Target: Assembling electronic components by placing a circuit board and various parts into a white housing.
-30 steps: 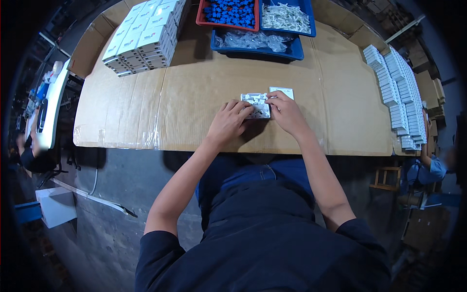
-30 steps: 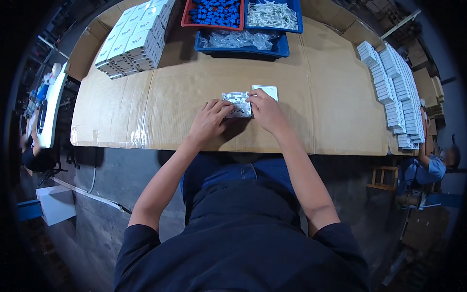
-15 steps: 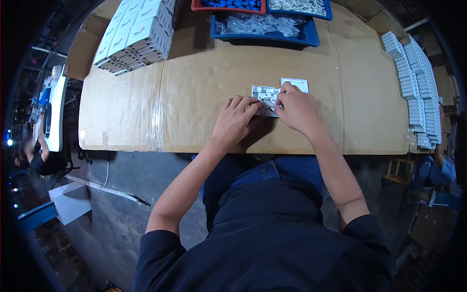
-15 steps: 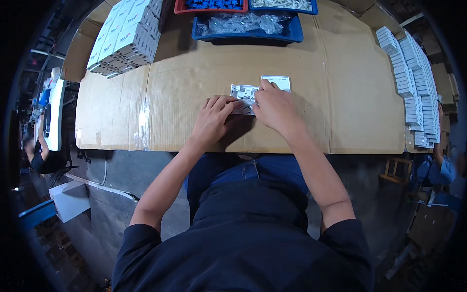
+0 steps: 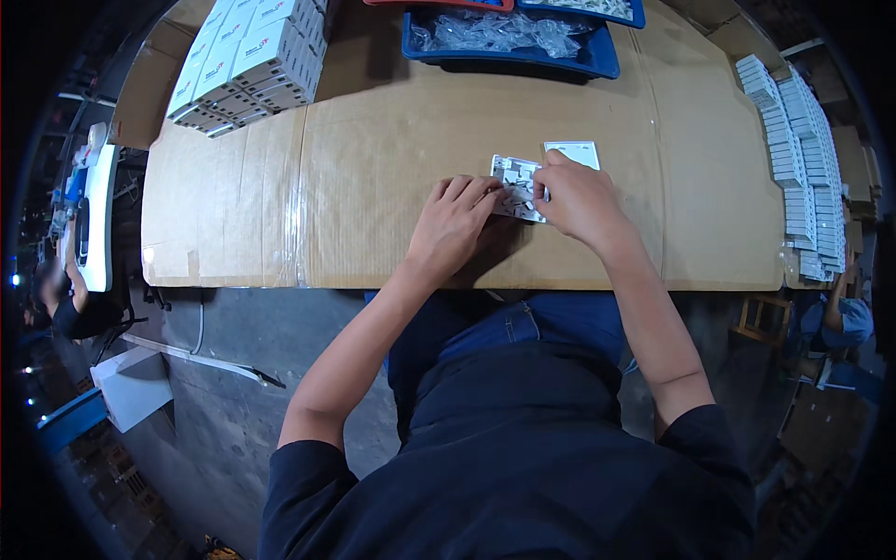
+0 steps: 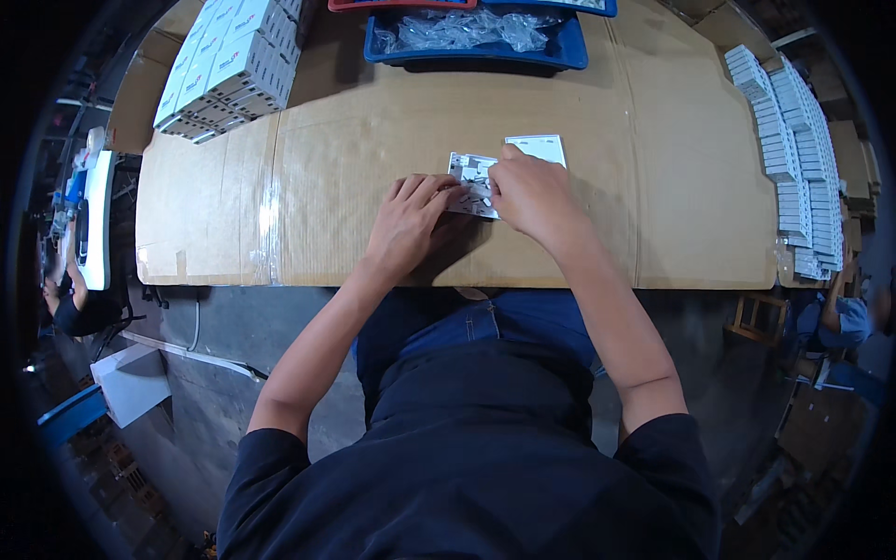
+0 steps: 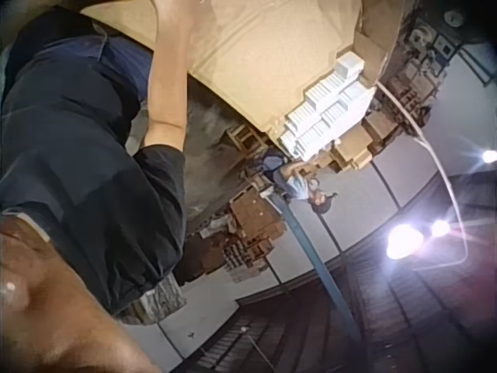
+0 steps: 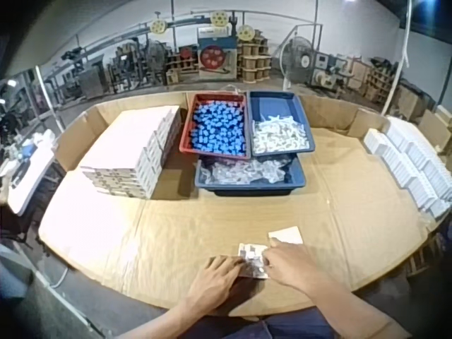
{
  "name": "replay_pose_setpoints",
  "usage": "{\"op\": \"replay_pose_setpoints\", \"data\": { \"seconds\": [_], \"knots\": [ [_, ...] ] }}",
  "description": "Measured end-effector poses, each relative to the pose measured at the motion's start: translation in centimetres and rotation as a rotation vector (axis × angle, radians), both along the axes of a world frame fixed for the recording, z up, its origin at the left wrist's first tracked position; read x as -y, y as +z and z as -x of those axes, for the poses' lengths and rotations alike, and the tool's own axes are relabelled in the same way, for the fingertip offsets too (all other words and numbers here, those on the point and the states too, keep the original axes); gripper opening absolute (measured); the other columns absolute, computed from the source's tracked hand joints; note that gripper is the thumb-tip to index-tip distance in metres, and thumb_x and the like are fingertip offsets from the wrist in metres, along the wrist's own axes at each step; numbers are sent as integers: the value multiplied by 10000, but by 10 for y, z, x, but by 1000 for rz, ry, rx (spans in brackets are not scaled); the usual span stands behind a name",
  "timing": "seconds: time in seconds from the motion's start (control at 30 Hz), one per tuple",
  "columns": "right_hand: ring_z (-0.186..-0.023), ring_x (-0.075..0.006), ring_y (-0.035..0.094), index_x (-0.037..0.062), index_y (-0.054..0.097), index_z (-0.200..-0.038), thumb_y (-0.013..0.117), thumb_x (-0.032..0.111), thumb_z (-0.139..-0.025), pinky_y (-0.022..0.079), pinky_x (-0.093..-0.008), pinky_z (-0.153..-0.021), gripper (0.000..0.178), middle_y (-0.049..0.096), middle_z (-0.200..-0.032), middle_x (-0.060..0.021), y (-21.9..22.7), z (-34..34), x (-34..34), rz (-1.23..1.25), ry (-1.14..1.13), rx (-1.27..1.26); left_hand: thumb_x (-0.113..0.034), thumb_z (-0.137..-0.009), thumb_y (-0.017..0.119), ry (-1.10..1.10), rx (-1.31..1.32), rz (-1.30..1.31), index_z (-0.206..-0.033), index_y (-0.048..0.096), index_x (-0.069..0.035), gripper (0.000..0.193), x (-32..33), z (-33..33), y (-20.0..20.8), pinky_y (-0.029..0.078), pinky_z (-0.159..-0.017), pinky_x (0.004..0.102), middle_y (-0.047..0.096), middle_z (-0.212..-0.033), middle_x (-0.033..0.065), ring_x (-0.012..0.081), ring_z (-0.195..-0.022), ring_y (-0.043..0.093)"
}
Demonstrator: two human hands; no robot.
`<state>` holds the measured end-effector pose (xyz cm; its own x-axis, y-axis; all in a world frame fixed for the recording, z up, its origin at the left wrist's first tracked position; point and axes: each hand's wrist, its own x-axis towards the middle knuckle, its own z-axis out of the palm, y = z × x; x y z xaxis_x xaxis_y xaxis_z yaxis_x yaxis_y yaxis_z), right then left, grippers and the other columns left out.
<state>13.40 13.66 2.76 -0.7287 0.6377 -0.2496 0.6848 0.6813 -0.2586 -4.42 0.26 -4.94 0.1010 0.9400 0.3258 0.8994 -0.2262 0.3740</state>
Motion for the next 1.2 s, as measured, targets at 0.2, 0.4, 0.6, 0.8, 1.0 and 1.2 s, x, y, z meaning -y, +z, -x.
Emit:
{"op": "replay_pose_setpoints", "data": {
  "seconds": [0.2, 0.4, 0.6, 0.8, 1.0, 1.2],
  "knots": [
    [-946, -334, 696, 65, 754, -974, 696, 144, -904, 550, -451, -822, 121, 693, -1037, -96, -9, -13, -13, 26, 34, -31, -194, -834, 768, -7, 56, 22, -1255, 638, -80, 455, -1, -4, 2, 446, -1043, 420, 633, -1302, 60, 277, -1213, 579],
    [-930, -320, 698, 70, 774, -1061, 645, 174, -975, 547, -445, -831, 186, 717, -1012, -112, 8, -20, -21, 203, -77, -266, -196, -834, 775, -4, 58, 27, -1262, 632, -74, 468, -4, -2, 5, 451, -1055, 439, 606, -1344, 74, 294, -1226, 572],
    [-914, -308, 686, 28, 756, -1086, 670, 184, -990, 532, -402, -823, 202, 718, -991, -123, 22, -18, -32, 281, -57, -478, -332, -846, 821, 51, 202, 11, -1485, 462, -27, 795, -9, -1, 8, 407, -1147, 484, 488, -1518, 203, 388, -1399, 476],
    [-950, -301, 701, 9, 753, -1077, 688, 153, -980, 538, -376, -840, 186, 732, -999, -135, 42, 21, -86, 125, -37, -667, -451, -884, 750, 50, 169, 92, -1544, 399, 18, 883, -8, 0, 12, 342, -1210, 473, 484, -1533, 189, 343, -1444, 446],
    [-949, -335, 704, 91, 769, -1070, 675, 187, -960, 551, -430, -840, 174, 737, -1032, -125, 43, 89, -201, -202, 9, -708, -525, -896, 734, 76, 207, 125, -1563, 375, 3, 924, -10, 0, 29, 330, -1224, 469, 461, -1565, 186, 356, -1456, 434],
    [-1026, -345, 686, 80, 759, -1045, 625, 212, -979, 533, -454, -908, 199, 717, -1059, -119, 59, 176, -304, -532, -2, -609, -571, -904, 715, 60, 234, 194, -1554, 383, 10, 933, -14, 7, 33, 319, -1231, 461, 445, -1588, 180, 349, -1477, 414]
  ]
}}
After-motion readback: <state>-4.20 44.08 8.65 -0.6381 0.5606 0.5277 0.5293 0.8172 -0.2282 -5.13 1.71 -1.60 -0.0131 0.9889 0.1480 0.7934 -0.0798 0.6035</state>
